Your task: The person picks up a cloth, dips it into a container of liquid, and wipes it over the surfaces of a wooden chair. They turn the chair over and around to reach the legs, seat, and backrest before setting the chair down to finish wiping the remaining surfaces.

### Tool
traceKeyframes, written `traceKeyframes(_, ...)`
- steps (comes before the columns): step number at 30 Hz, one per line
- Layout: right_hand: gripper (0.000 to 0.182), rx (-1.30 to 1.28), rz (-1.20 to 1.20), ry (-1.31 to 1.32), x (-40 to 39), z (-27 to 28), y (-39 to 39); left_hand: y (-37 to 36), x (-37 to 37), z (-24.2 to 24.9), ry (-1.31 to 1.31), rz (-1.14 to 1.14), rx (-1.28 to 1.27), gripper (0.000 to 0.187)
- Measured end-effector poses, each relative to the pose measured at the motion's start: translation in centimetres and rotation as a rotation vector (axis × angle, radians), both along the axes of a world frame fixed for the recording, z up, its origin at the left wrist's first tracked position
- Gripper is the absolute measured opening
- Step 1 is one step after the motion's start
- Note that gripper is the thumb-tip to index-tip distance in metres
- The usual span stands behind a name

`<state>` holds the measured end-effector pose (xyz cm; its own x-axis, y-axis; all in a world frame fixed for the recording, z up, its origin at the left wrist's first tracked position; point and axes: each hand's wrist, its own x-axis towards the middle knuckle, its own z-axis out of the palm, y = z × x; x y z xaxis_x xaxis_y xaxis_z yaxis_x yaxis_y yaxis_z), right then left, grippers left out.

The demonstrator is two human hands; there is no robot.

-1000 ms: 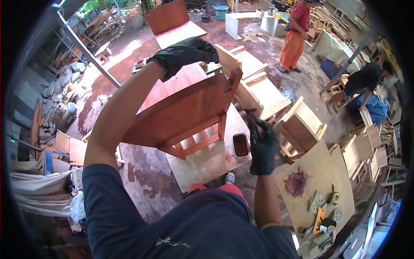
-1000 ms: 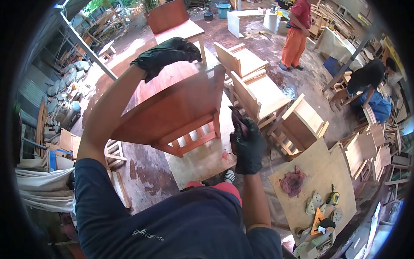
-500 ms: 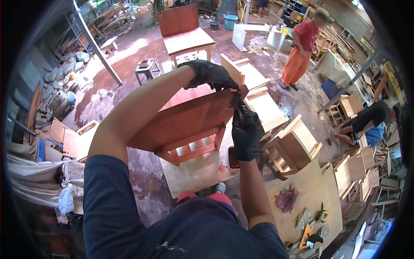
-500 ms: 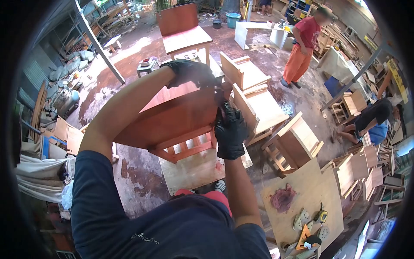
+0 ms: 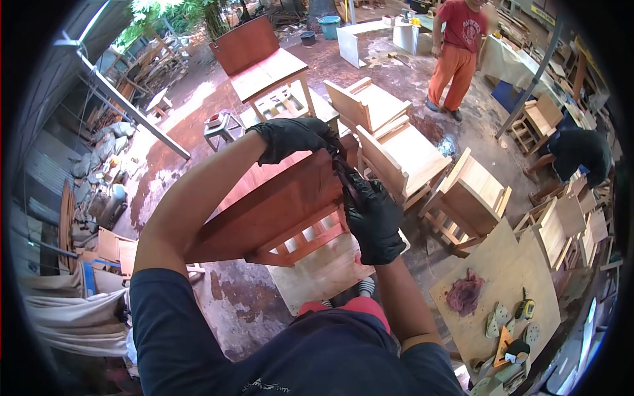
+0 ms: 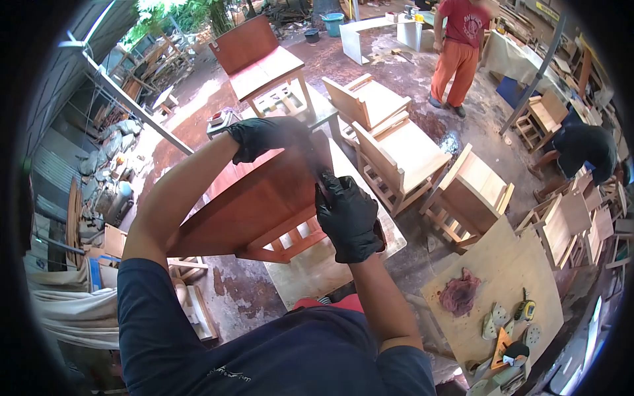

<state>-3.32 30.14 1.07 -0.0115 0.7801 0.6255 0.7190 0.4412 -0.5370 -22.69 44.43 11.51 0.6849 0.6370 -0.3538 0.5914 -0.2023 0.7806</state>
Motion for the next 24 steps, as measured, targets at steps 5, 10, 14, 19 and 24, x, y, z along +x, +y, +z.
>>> traceKeyframes(5, 0.027, -0.012, 0.053, 0.051, -0.5, 0.7, 1.3, 0.2, -0.5, -0.6, -0.135, 0.273, -0.113, 0.045)
traceKeyframes(10, 0.024, -0.05, 0.052, -0.037, 0.3, 1.6, 1.0, -0.3, 1.6, 0.6, 0.007, 0.22, -0.045, 0.042)
traceKeyframes(14, 0.019, -0.155, 0.074, -0.116, 1.4, 1.7, -0.2, -1.3, 1.6, 0.9, -0.046, 0.181, -0.072, 0.021)
traceKeyframes(19, 0.025, -0.07, 0.06, -0.199, 0.8, 1.6, 1.1, 0.6, 0.8, -0.6, -0.061, 0.108, 0.025, 0.022)
traceKeyframes(24, 0.045, 0.11, 0.079, -0.076, 0.0, 0.7, 2.9, 1.5, 0.1, -1.5, -0.131, 0.165, -0.007, 0.03)
